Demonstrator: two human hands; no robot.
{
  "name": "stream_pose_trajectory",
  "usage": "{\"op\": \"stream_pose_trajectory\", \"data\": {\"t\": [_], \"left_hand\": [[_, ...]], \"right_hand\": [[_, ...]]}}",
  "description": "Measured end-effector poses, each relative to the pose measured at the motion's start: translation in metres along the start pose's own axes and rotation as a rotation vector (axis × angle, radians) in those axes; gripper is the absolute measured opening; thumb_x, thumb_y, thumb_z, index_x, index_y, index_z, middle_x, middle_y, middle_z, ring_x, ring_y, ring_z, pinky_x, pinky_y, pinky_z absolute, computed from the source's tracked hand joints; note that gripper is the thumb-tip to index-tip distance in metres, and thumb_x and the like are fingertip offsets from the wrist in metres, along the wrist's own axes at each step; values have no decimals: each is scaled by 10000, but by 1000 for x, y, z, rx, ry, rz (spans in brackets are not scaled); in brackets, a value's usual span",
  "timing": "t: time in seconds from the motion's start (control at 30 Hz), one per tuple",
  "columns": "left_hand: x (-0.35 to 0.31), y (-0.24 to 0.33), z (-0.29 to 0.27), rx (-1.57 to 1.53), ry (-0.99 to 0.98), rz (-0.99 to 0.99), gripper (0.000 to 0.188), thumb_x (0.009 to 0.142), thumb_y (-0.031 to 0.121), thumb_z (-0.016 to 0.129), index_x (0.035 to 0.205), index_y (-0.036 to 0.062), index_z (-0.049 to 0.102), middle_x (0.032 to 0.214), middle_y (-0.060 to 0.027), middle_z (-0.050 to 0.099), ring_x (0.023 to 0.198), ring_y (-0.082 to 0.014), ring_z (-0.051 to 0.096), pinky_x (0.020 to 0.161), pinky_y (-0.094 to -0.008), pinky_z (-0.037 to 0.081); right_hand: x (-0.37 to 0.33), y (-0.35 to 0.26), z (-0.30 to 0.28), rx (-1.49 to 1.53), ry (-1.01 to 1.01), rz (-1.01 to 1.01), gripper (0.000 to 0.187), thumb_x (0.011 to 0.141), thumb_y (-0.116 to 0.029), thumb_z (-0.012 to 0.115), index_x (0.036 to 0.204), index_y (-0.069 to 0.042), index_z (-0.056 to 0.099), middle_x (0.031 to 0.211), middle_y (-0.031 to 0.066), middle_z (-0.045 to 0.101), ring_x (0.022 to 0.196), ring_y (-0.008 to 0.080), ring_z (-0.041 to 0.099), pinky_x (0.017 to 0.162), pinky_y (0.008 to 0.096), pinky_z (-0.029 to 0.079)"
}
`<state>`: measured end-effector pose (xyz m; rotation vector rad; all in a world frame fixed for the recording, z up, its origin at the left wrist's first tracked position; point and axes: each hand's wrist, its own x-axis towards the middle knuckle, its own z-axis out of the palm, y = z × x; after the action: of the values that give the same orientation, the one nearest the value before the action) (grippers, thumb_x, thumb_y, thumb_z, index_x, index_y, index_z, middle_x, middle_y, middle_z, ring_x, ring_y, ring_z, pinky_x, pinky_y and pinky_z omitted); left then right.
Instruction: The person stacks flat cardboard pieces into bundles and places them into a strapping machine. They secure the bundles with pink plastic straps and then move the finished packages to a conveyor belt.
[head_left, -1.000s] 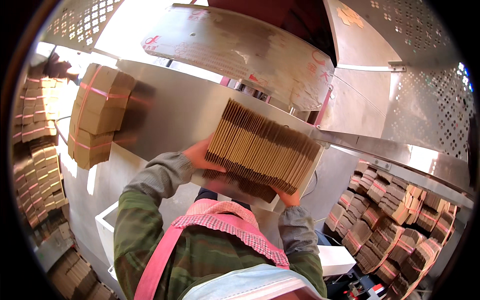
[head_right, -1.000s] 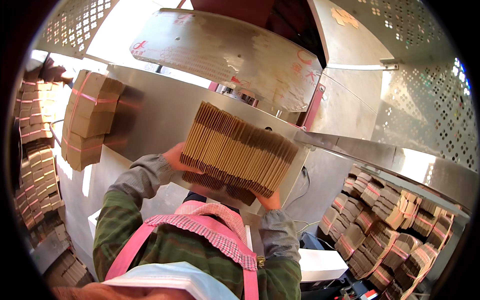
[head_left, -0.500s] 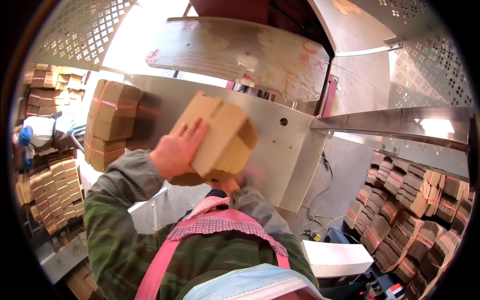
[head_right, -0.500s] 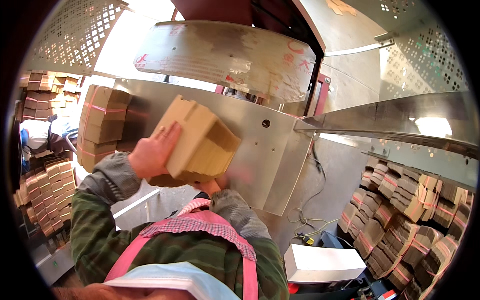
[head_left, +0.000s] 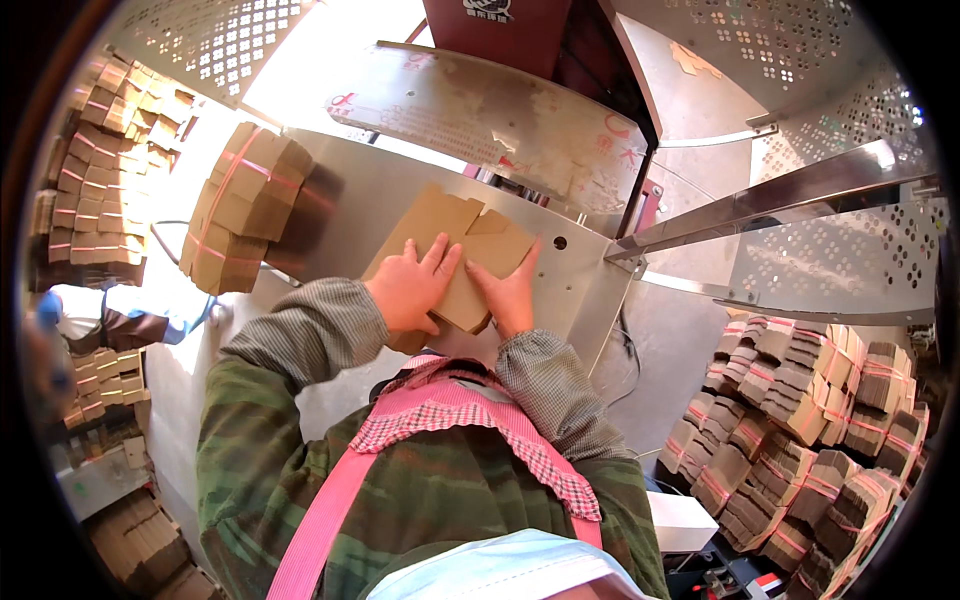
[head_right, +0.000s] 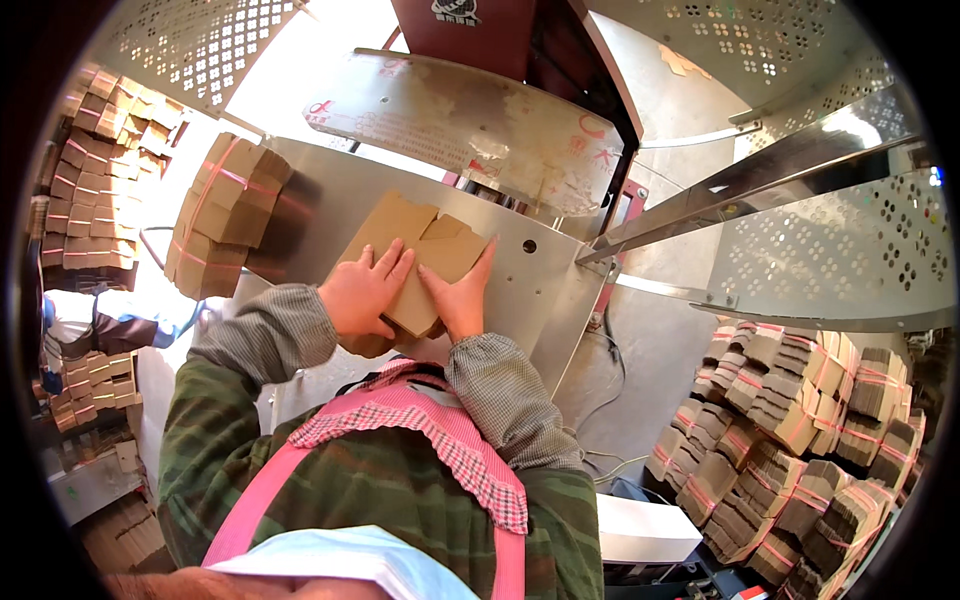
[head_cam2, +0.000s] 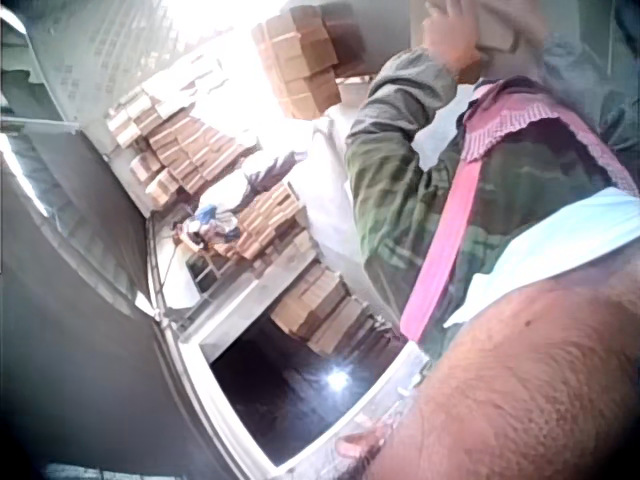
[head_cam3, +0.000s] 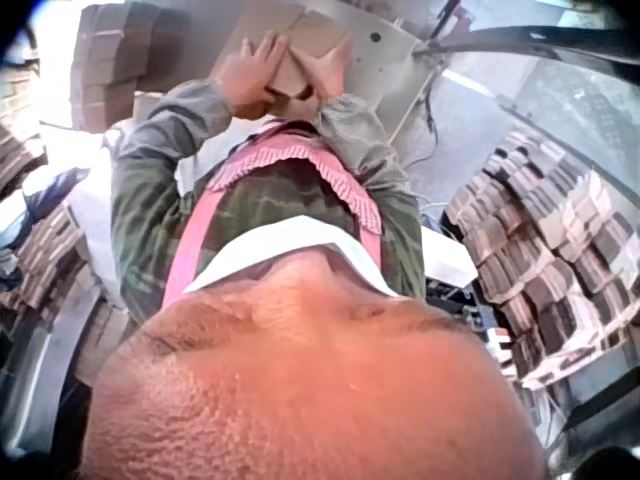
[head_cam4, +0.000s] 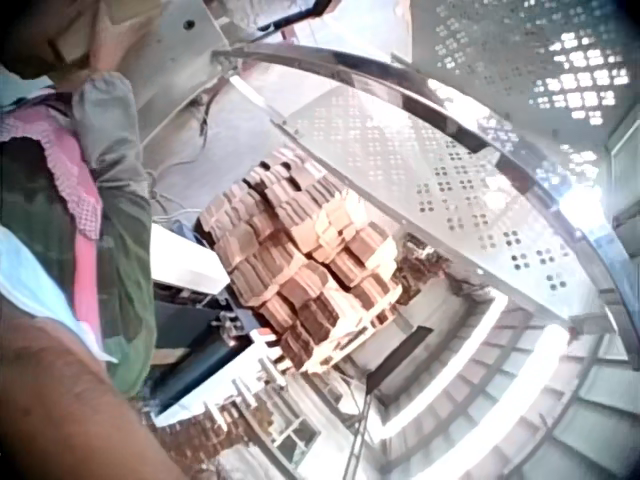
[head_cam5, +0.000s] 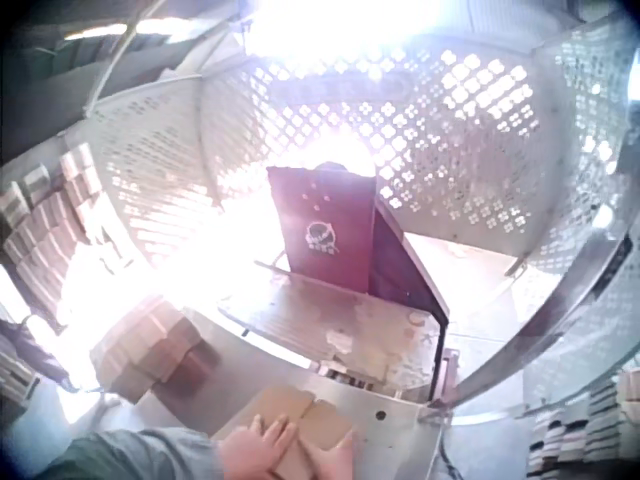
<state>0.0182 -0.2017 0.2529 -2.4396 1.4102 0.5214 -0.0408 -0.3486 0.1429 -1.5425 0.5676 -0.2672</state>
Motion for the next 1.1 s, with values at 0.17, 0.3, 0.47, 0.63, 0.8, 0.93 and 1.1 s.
{"op": "stream_pose_trajectory", "data": {"t": [0.17, 0.3, 0.47, 0.63, 0.8, 0.93, 1.1], "left_hand": [[1, -49, -6, -243, -81, 129, 676, 794, 497, 602, 1228, -5, 479, 1218, -222, 518, 974, -373, 595, 788, -410, 509], [50, -57, -43, -291, -30, 179, 369, 899, 372, 469, 900, 39, 629, 830, -194, 631, 829, -364, 607, 744, -460, 479], [165, 10, -62, -480, 68, 182, 383, 887, 340, 453, 812, 22, 653, 855, -186, 641, 816, -374, 604, 741, -459, 470], [223, 50, -78, -623, 7, 229, 409, 873, 412, 491, 873, 45, 672, 856, -160, 651, 829, -354, 610, 751, -436, 475], [227, 31, -68, -807, 2, 305, 413, 848, 443, 540, 925, 61, 675, 897, -147, 663, 861, -317, 621, 777, -415, 474], [240, 16, -26, -860, 46, 293, 416, 845, 442, 550, 1033, 86, 657, 959, -157, 655, 906, -326, 620, 817, -415, 474], [245, 20, -19, -826, 59, 178, 430, 840, 450, 560, 1006, 63, 646, 910, -154, 650, 886, -334, 622, 762, -434, 492]], "right_hand": [[-15, -6, 4, 104, -66, 65, 1081, 677, -153, 755, 1434, 37, 8, 1371, 253, 321, 1234, 323, 408, 1012, 351, 367], [-17, -6, 3, 95, -25, 153, 1034, 710, -131, 726, 1446, 4, 12, 1350, 232, 368, 1193, 303, 450, 981, 347, 396], [-19, 10, 7, 148, 0, 77, 914, 733, -82, 711, 1438, 0, 135, 1337, 194, 417, 1175, 297, 471, 970, 356, 402], [-30, 42, 5, -348, -214, -103, 603, 747, -182, 704, 1262, 23, 465, 1279, 195, 501, 1186, 349, 470, 1003, 413, 363], [-39, 76, -5, -121, -164, 113, 728, 699, -156, 737, 1293, 65, 378, 1288, 224, 466, 1180, 367, 462, 995, 375, 376], [-29, 39, -12, -151, -325, 108, 510, 754, -155, 683, 1192, 41, 510, 1202, 208, 551, 1109, 359, 525, 935, 389, 418], [-23, 53, -26, -243, -506, 247, 579, 700, -150, 733, 1197, 40, 505, 1167, 210, 572, 1068, 360, 551, 891, 395, 446]]}}
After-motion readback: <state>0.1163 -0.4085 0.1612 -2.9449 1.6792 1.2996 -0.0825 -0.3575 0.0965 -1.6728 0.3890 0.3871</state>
